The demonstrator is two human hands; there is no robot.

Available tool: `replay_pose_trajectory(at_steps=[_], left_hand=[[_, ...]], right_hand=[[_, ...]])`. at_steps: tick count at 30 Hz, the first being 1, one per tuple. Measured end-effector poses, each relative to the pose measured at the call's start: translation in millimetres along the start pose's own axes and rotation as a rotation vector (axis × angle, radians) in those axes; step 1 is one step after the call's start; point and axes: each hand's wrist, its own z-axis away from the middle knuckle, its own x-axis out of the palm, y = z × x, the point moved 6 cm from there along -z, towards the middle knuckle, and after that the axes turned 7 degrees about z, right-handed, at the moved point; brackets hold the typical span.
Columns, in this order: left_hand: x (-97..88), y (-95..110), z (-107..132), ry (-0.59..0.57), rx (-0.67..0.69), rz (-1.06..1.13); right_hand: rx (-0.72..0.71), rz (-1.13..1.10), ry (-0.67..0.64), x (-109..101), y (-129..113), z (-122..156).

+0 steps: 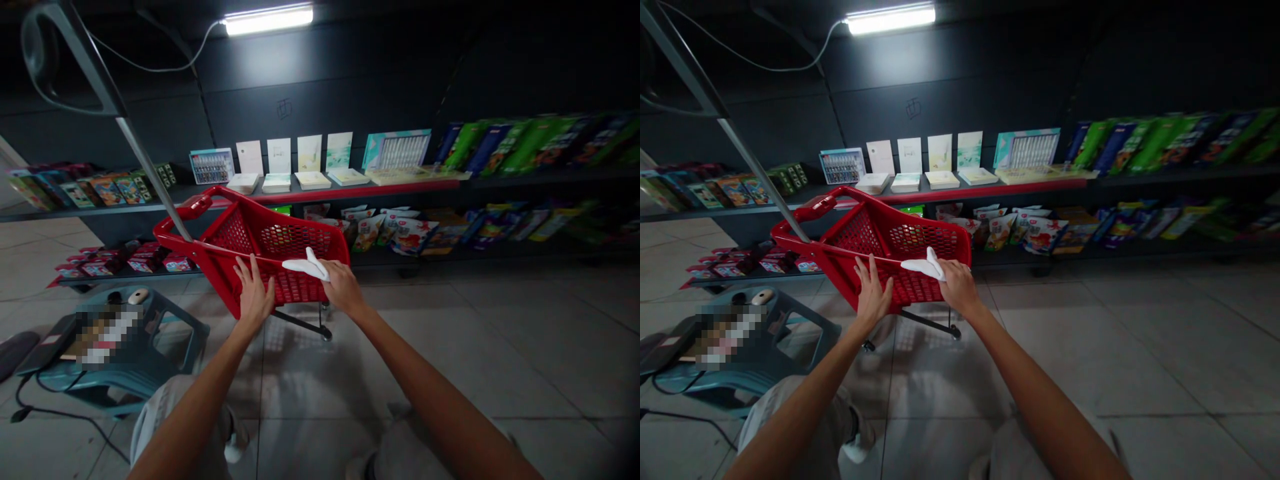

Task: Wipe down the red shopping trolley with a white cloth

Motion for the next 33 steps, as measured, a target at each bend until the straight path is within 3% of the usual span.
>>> replay_pose_trajectory(at_steps=[10,18,25,29,33], left_hand=[[-19.0,-16.5,-6.0,0.046,-0.063,0.106],[-22.4,-22.4,-11.9,0.11,-0.06,0.042],[-5.0,-11.7,4.5,0.152,-0.082,0.241],[8.3,-1.8,17.8,0.167,-0.099,0.227],[8.8,2.5,19.6,0.174,-0.118,0.203]], right_hand=[[-0.07,-0.131,-0.113,-3.1,-2.5,23.8],[-0.132,-0.212,-0.102,-9.0,-6.8,36.4],[-0.189,-0.249,-0.086,-18.0,-28.3,47.8],[-0.224,-0.261,-0.08,-23.8,-41.0,61.0],[-0.281,-0.268,-0.112,-28.7,-42.6,68.8]])
